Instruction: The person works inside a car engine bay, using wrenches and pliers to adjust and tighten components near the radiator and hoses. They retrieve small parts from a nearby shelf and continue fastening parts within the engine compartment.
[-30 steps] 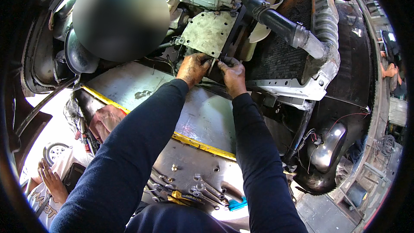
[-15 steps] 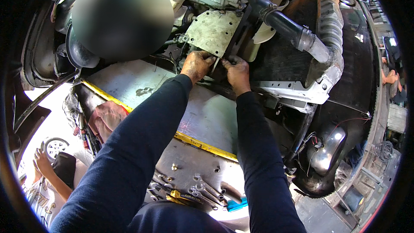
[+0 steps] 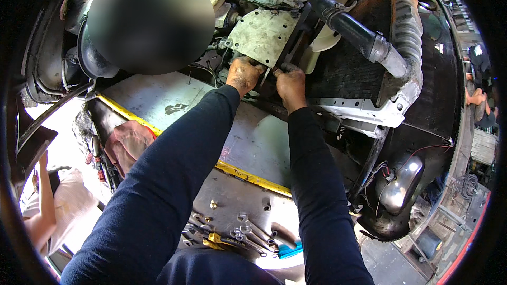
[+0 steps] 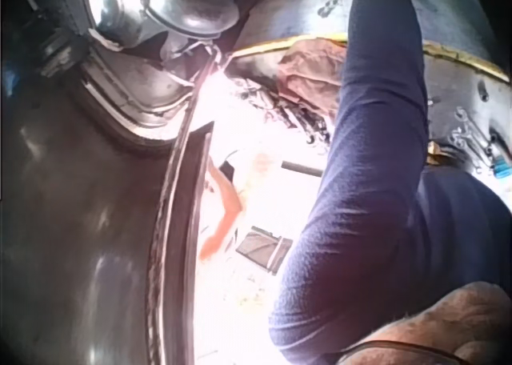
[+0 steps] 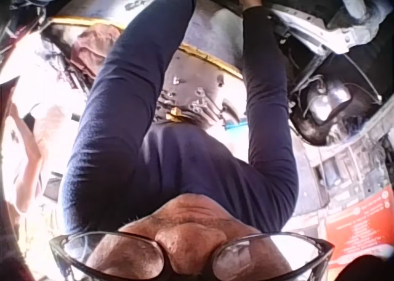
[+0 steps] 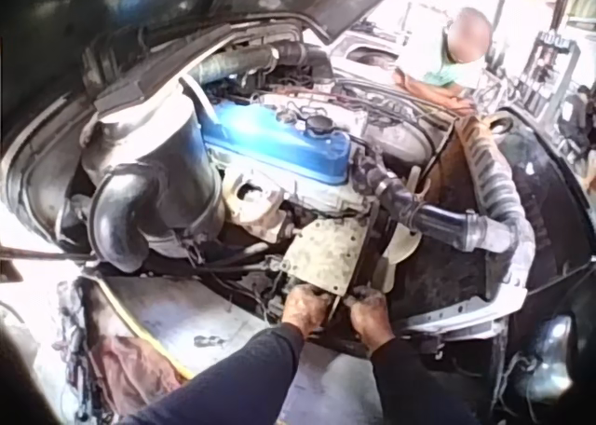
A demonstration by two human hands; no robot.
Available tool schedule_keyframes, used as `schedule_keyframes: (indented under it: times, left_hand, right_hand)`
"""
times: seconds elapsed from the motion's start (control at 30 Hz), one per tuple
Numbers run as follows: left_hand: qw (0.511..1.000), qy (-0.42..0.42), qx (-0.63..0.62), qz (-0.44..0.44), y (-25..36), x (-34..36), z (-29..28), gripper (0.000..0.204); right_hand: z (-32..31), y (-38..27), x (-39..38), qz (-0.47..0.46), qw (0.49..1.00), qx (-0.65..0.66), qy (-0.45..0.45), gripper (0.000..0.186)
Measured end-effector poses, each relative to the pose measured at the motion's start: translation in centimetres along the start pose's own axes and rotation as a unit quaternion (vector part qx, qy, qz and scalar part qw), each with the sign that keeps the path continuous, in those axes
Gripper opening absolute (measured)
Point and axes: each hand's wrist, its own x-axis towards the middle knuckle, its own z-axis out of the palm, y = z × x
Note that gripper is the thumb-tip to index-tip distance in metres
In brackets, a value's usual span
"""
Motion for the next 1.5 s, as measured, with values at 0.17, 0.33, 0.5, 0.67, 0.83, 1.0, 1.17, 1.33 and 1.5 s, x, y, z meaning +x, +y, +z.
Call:
schedule_keyframes:
  times: [0.17, 0.33, 0.5, 0.67, 0.83, 1.0, 1.17, 1.33, 1.5]
  left_hand:
    - [1.0, 0.002, -0.017, 0.011, -0.7, 0.3, 0.0, 0.029]
    - [0.998, -0.006, -0.061, 0.026, -1.8, 0.8, 0.1, 0.028]
    - [0.999, 0.042, -0.007, 0.026, -1.5, 0.9, 1.0, 0.029]
    - [0.994, 0.07, -0.052, 0.071, -1.6, 0.8, 1.5, 0.026]
    - [0.992, 0.058, -0.107, 0.018, -0.2, 0.2, 1.6, 0.027]
    - [0.98, 0.048, -0.191, -0.015, -1.6, 0.9, 1.8, 0.031]
    - [0.989, 0.002, -0.149, 0.0, -5.8, 4.2, -0.9, 0.03]
    - [0.993, 0.034, -0.095, 0.056, -8.3, 6.2, -1.6, 0.026]
    - [0.969, -0.009, 0.2, 0.143, -10.4, 8.5, -3.7, 0.024]
  right_hand:
    - [0.6, -0.3, -0.8, -0.097, 0.995, -0.02, 0.028, 0.021]
    - [1.3, 0.1, -0.5, -0.021, 0.999, 0.047, 0.018, 0.023]
    - [1.4, 0.1, -0.7, -0.032, 0.998, 0.031, 0.041, 0.021]
    - [1.6, 0.3, -0.3, 0.018, 0.995, 0.06, 0.074, 0.022]
    - [1.0, -0.4, -0.2, 0.053, 0.989, 0.133, 0.046, 0.025]
    - [2.0, 0.9, 1.0, 0.02, 0.987, 0.144, 0.067, 0.026]
    - [3.1, 0.8, 2.1, 0.008, 0.987, 0.139, 0.083, 0.027]
    - [2.7, -0.2, 1.6, 0.015, 0.985, 0.142, 0.094, 0.027]
    - [3.4, -0.3, 2.2, -0.013, 0.985, 0.128, 0.119, 0.027]
